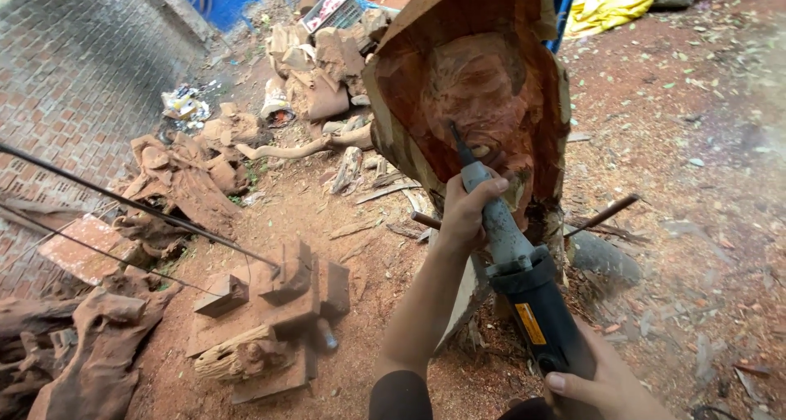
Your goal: Using a power rotary tool to carve and refine the features of a wooden face sculpture.
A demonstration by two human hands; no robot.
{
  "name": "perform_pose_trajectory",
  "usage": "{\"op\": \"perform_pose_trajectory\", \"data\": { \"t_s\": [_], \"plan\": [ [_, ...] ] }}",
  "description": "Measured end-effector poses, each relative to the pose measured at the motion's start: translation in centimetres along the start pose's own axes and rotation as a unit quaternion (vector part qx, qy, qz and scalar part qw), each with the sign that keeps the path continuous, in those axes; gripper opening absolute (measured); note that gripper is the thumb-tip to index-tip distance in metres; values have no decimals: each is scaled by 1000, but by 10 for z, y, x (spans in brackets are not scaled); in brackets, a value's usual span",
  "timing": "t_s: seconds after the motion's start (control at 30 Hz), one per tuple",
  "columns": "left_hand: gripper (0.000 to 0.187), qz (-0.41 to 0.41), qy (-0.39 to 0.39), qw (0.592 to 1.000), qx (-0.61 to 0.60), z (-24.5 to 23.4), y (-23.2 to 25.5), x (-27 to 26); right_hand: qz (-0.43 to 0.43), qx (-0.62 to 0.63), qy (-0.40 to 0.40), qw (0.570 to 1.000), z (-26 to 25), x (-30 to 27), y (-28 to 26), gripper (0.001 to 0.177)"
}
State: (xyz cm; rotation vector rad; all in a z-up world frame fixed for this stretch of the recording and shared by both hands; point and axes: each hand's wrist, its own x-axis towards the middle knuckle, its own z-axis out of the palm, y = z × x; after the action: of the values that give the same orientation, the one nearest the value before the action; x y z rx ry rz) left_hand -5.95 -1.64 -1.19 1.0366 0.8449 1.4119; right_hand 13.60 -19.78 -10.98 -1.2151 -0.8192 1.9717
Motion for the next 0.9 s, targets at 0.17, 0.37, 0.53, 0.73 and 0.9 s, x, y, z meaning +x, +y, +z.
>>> {"op": "perform_pose_trajectory", "data": {
  "t_s": [0.17,0.37,0.53,0.73,0.9],
  "plan": [
    [31,-41,38,998,14,5,5,0,10,123,-53,991,13,-17,-19,105],
    [25,-48,64,996,-31,4,5,-2,28,226,-106,968,-5,-8,10,98],
    [23,-65,50,996,44,13,31,-7,21,249,-86,964,6,-12,4,92],
    [24,-55,42,997,23,2,17,-3,7,239,-98,966,4,-5,17,91],
    [29,-75,54,995,38,3,20,-1,34,241,-85,966,14,-12,8,98]
  ]
}}
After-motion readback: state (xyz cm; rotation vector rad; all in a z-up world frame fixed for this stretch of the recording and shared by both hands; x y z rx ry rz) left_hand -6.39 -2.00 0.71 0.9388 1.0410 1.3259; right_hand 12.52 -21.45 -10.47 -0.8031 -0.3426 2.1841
